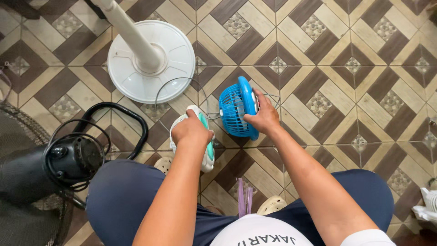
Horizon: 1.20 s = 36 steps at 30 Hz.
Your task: The person sits on the floor and disassembles a white turtle-shaped fan using a screwdriver. They remove the front grille, unscrew the back cover, and separate the fan blade assembly from the housing.
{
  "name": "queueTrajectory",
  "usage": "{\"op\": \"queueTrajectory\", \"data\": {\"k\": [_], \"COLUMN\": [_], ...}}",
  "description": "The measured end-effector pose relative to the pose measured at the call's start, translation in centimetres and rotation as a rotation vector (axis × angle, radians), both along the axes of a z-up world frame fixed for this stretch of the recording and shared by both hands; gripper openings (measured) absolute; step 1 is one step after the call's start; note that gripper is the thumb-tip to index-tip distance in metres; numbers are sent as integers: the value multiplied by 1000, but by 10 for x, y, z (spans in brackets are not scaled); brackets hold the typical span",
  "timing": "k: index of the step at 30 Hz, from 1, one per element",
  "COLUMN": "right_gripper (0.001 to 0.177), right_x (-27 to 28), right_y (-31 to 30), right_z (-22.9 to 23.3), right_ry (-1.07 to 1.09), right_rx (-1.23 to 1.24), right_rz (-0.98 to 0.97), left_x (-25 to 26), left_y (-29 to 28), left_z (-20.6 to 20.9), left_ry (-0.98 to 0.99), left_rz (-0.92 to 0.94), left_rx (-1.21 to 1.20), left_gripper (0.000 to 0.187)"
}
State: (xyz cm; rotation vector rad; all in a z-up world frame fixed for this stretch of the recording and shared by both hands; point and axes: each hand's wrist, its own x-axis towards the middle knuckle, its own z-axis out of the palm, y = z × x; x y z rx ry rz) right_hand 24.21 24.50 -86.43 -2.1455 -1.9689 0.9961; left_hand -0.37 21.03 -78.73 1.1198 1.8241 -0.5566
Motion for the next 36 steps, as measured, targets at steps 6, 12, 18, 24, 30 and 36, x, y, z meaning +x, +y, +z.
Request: {"op": "queueTrajectory", "data": {"k": [6,12,18,24,30,36], "right_gripper": [97,101,94,88,76,72], "right_x": [-11,-29,-20,20,101,185], "right_y": [13,29,24,4,-3,-13], "right_z": [-17,-29,-18,-6,45,93], "right_ry": [100,309,-53,15,11,-66], "right_rx": [126,137,58,-20,67,55], "right_rz": [58,68,133,193,120,-46], "left_x": [-2,3,-26,-19,67,176], "left_y": [-27,-37,-33,-11,21,32], "left_z": [-35,-54,-65,-55,-22,14], "left_ry": [85,19,133,306,271,-117], "left_rz": [99,284,316,181,-162,-269], "left_rx": [250,325,504,406,820,1113], "left_gripper": [87,92,82,85,85,76]}}
